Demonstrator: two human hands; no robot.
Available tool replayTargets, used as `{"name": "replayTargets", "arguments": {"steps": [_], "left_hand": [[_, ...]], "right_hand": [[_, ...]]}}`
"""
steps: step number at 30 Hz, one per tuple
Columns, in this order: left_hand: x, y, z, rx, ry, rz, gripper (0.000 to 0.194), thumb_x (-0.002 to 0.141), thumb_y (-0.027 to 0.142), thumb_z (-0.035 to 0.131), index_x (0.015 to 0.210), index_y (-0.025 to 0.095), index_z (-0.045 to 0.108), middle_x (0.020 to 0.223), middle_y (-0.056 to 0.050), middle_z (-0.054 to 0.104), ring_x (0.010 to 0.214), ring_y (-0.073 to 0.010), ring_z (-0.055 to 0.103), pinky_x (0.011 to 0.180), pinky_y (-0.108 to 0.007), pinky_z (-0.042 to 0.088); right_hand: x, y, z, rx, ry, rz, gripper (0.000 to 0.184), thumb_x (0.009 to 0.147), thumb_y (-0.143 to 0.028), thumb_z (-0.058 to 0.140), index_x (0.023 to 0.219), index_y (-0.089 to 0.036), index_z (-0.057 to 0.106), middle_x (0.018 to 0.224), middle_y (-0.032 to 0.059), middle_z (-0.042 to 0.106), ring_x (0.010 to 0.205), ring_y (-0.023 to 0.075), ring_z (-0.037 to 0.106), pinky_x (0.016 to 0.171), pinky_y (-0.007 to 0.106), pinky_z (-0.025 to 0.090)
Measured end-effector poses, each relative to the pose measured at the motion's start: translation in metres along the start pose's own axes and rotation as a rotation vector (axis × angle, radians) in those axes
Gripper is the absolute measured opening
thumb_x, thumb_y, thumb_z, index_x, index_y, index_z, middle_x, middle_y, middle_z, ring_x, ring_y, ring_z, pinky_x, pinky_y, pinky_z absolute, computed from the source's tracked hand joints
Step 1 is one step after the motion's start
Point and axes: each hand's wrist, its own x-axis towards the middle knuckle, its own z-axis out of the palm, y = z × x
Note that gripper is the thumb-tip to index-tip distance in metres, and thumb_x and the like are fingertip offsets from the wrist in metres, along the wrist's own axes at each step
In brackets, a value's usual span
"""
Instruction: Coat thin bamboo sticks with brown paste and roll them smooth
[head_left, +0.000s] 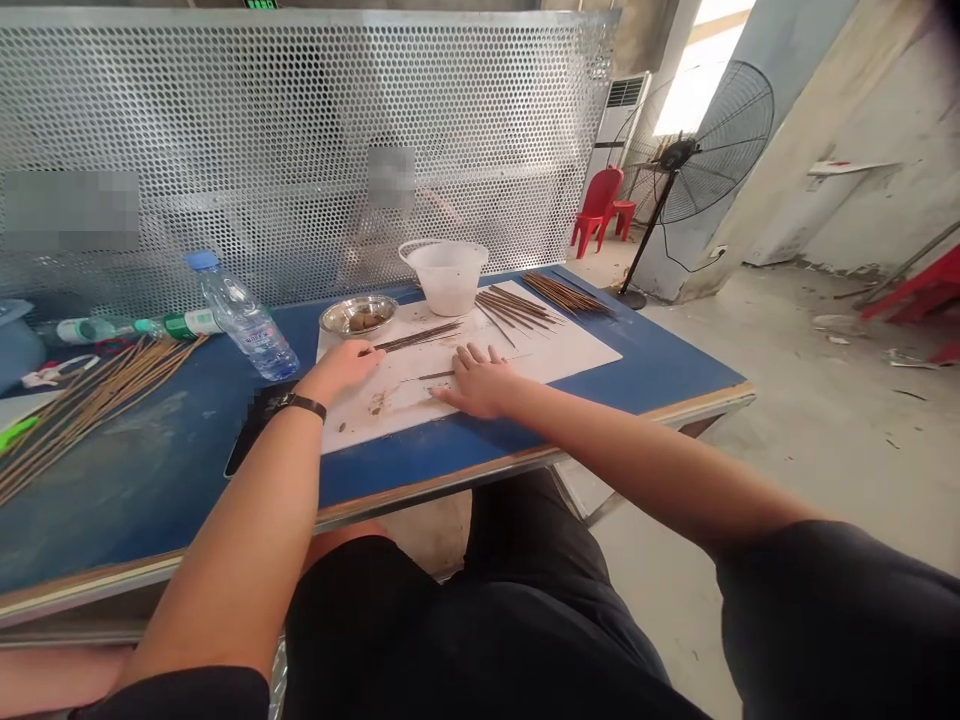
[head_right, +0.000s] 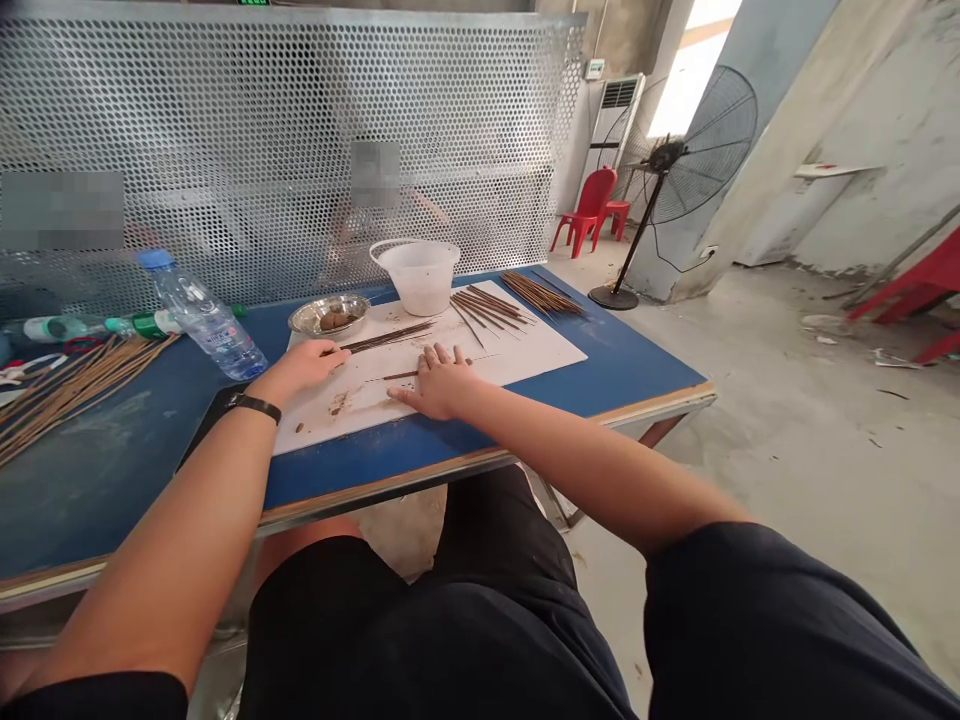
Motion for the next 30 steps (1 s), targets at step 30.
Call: {"name": "replayTargets", "arguments": {"steps": [30], "left_hand": [[-0.008,0.01,-0.006,0.068,-0.068,-0.028,0.037,0.092,0.056,0.055,0.073,0.025,0.053,0.063,-0.002,0.05,0.058,-0.0209,0.046,0.056,-0.033,0.03]], "right_hand": [[-0.076,0.006,0.016,0.085,-0.023,-0.082,0.104,0.1,-0.078,0.008,0.169,-0.002,0.019,0.176,0.0189,0.01,0.164,0.04,0.0,0.13,0.067,0.007]]}}
